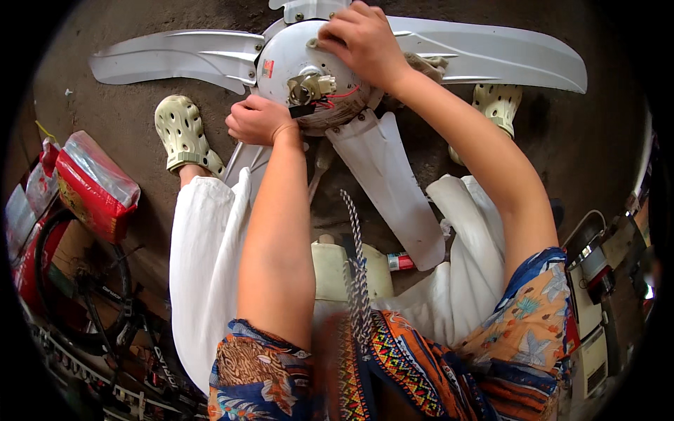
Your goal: The person sits on the floor and cleans a disassembled ceiling fan with a rag. They wipe the dust from the central motor housing and each of the five white blades, using their hands to reach different sections of the assembly.
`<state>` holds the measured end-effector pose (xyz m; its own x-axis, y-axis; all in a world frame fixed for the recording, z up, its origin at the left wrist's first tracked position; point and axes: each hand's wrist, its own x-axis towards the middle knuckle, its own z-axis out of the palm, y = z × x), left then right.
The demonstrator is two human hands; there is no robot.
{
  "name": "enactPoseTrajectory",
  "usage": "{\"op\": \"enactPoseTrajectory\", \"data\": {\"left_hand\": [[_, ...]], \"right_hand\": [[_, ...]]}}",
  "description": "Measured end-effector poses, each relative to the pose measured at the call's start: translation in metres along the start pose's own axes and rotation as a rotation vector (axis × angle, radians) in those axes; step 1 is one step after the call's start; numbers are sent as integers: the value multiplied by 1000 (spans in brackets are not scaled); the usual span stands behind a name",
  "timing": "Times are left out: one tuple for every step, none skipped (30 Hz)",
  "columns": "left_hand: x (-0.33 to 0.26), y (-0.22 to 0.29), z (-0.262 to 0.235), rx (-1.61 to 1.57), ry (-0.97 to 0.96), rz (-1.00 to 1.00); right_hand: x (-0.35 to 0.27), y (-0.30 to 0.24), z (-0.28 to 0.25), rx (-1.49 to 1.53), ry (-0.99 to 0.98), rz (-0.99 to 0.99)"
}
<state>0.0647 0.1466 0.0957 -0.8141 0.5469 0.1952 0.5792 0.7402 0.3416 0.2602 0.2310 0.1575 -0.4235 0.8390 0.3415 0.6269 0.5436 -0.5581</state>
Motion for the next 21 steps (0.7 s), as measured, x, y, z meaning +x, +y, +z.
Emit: {"op": "enactPoseTrajectory", "data": {"left_hand": [[1, 0, 1, 10, -3, 6], [0, -1, 0, 8, -2, 7], [0, -1, -1, 3, 1, 5], [-1, -4, -3, 7, 1, 3], [0, -5, 0, 5, 28, 18], [-1, -4, -1, 7, 22, 19], [-1, -2, -1, 9, 16, 20], [-2, 0, -2, 11, 10, 20], [-3, 1, -2, 11, 8, 23], [-2, -1, -1, 18, 14, 20], [-3, -1, 0, 15, 9, 21], [-1, -2, 1, 13, 9, 19], [-1, -3, 1, 12, 8, 17], [0, -4, 2, 10, 8, 14], [-2, 0, 0, 9, -2, 8], [-1, 1, -1, 2, 3, 14], [-1, 1, -2, -2, 9, 16], [-2, 0, -3, -4, 12, 21], [-2, 0, -4, 0, 17, 13], [0, 0, -4, 8, 22, 8], [-3, 2, -2, 8, 14, 11]], "right_hand": [[-7, -1, 1, 1, -13, 7], [-21, -7, -3, 25, -71, -29], [-39, -15, -8, 55, -95, -36], [-51, -21, -12, 92, -123, -39], [-52, -19, -11, 89, -123, -51], [-53, -18, -13, 76, -123, -58], [-53, -17, -15, 64, -123, -65], [-44, -11, -13, 24, -85, -18], [-26, -4, -10, -15, -48, 33], [-9, -1, -4, -43, -14, 77], [6, -1, -2, -6, -20, 134], [20, -1, 1, 33, -18, 181], [15, -8, -5, 63, -20, 205], [7, -8, -6, 65, -33, 164], [-8, -4, -5, 66, -48, 127], [-21, -2, -5, 70, -64, 80], [-37, -9, -8, 93, -99, 36], [-52, -19, -12, 115, -136, -3], [-58, -22, -11, 129, -89, -30], [-57, -18, -7, 103, -92, -42], [-50, -13, -10, 63, -94, -42]]}}
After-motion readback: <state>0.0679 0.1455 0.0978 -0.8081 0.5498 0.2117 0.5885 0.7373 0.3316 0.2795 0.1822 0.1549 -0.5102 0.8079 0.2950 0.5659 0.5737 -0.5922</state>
